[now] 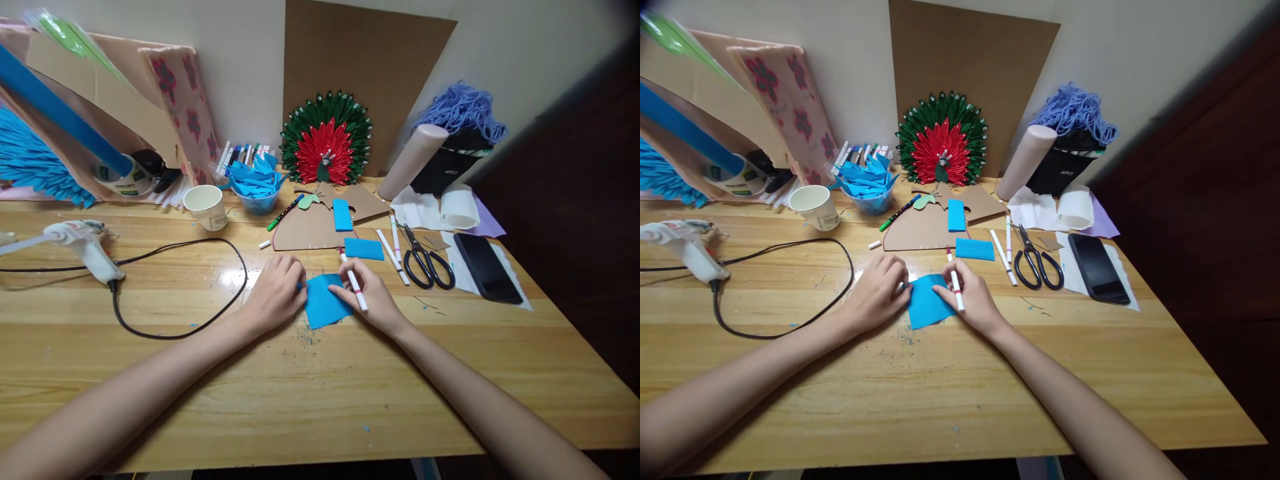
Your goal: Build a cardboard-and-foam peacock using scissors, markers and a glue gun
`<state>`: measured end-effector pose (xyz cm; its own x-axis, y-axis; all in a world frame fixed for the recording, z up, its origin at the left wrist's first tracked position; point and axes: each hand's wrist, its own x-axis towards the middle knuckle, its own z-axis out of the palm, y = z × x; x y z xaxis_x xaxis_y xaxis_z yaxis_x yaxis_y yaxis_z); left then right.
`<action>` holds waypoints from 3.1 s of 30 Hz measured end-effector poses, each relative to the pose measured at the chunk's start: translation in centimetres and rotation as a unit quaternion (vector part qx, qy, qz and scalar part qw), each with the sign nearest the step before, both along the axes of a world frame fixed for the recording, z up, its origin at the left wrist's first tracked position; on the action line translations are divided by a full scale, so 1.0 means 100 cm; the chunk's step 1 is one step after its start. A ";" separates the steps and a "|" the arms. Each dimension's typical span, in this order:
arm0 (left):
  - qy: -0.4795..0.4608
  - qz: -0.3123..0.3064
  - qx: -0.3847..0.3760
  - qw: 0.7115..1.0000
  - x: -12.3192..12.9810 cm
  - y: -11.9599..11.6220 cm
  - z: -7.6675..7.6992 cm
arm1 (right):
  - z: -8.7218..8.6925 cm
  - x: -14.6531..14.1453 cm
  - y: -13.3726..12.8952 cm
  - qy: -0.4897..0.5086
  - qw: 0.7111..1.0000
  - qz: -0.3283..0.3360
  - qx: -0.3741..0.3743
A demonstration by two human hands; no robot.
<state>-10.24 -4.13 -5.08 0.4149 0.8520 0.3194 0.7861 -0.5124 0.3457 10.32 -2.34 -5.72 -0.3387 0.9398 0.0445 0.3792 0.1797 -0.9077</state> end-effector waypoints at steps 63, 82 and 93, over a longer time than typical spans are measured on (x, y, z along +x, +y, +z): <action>0.084 -0.064 -0.099 0.989 0.005 -0.005 -0.006 | 0.000 0.009 -0.007 -0.039 0.992 0.109 -0.043; 0.108 -0.065 -0.093 0.988 0.005 -0.005 -0.003 | -0.004 0.007 -0.005 -0.023 0.999 0.031 -0.017; 0.105 -0.067 -0.088 0.988 0.005 -0.005 -0.004 | -0.005 0.010 -0.006 -0.025 0.999 0.036 -0.004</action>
